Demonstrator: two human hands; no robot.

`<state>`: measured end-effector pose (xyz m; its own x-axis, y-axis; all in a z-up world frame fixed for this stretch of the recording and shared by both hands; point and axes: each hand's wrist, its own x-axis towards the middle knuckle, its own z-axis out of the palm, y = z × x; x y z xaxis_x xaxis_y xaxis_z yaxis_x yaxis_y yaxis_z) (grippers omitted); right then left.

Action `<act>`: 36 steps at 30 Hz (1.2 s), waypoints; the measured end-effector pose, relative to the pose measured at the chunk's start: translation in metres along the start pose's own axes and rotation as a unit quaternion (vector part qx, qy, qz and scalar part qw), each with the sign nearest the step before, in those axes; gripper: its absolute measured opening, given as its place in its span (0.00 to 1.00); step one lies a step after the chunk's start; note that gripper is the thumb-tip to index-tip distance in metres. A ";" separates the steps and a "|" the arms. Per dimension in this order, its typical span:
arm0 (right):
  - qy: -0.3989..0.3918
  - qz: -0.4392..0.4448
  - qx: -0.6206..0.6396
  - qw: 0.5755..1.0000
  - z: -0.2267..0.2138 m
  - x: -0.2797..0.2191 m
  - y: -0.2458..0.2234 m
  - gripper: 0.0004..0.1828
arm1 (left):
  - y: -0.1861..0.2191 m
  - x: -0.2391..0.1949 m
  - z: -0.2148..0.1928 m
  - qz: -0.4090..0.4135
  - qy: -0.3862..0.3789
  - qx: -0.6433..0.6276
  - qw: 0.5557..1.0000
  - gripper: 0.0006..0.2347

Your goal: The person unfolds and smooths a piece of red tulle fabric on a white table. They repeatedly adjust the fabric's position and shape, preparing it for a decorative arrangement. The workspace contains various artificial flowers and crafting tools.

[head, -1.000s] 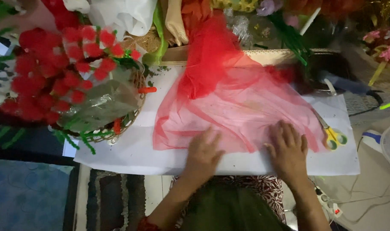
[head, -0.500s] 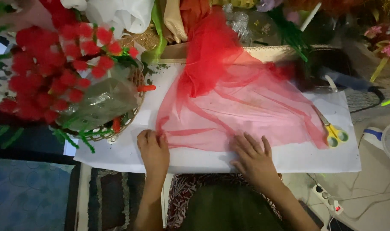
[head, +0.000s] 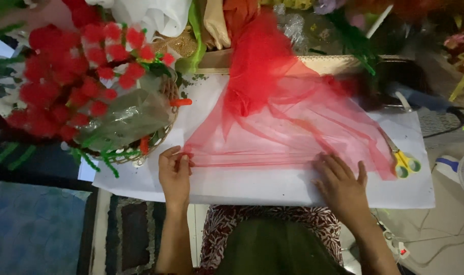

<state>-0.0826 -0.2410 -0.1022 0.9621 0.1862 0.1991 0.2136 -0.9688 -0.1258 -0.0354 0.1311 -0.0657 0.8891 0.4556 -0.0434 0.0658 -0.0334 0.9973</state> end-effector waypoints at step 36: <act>-0.036 -0.160 0.037 0.986 0.033 0.188 -0.113 0.31 | -0.028 0.007 -0.012 0.137 -0.064 0.251 0.956 0.23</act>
<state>0.0794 -0.0907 -0.0829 0.8527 0.4940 0.1698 0.5170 -0.8448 -0.1382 -0.0365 0.1459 -0.0930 0.9501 0.2570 0.1767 0.0027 -0.5734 0.8193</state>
